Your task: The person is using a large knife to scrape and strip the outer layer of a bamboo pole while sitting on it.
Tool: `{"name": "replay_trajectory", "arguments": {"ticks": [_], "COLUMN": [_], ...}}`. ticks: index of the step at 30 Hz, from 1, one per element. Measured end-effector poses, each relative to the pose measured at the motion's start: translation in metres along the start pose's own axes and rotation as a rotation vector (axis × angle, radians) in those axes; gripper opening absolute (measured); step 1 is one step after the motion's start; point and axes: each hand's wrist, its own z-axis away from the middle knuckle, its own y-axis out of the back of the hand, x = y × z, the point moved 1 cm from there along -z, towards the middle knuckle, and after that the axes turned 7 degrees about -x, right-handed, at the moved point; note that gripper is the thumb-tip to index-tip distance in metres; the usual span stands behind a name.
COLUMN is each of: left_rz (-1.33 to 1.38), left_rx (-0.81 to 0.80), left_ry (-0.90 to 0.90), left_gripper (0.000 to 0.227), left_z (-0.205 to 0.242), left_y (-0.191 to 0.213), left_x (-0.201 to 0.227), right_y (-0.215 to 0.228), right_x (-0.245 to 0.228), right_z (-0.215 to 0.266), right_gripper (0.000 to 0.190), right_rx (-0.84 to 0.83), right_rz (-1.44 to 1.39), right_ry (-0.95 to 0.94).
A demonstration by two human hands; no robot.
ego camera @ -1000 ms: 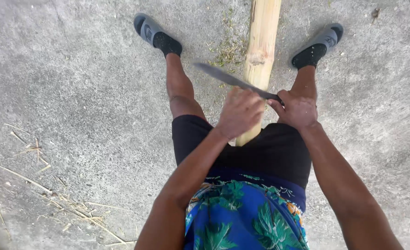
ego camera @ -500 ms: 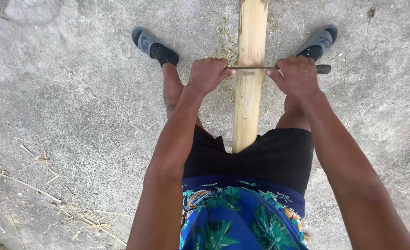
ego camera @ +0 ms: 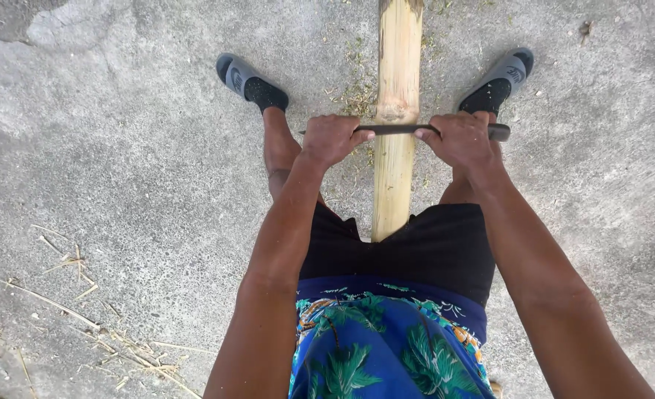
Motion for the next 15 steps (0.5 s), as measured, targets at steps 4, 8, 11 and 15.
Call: {"name": "replay_trajectory", "arguments": {"ticks": [4, 8, 11, 15], "left_rz": [-0.023, -0.004, 0.026, 0.025], "left_rx": [0.043, 0.061, 0.04, 0.135], "left_ry": [-0.049, -0.077, -0.088, -0.121], "left_gripper": [0.058, 0.055, 0.055, 0.054], "left_z": [0.023, 0.063, 0.091, 0.105], "left_y": [-0.025, -0.045, -0.071, -0.09], "left_x": [0.002, 0.017, 0.026, 0.031], "right_y": [0.007, -0.004, -0.011, -0.016], "right_x": [-0.021, -0.039, -0.051, -0.053], "right_z": [0.023, 0.066, 0.1, 0.116], "right_gripper": [0.055, 0.054, 0.05, 0.051], "right_rx": [-0.161, -0.217, -0.125, -0.028], "right_rz": [-0.033, -0.054, -0.033, -0.057], "right_ry": [-0.072, -0.091, -0.065, -0.014]}}
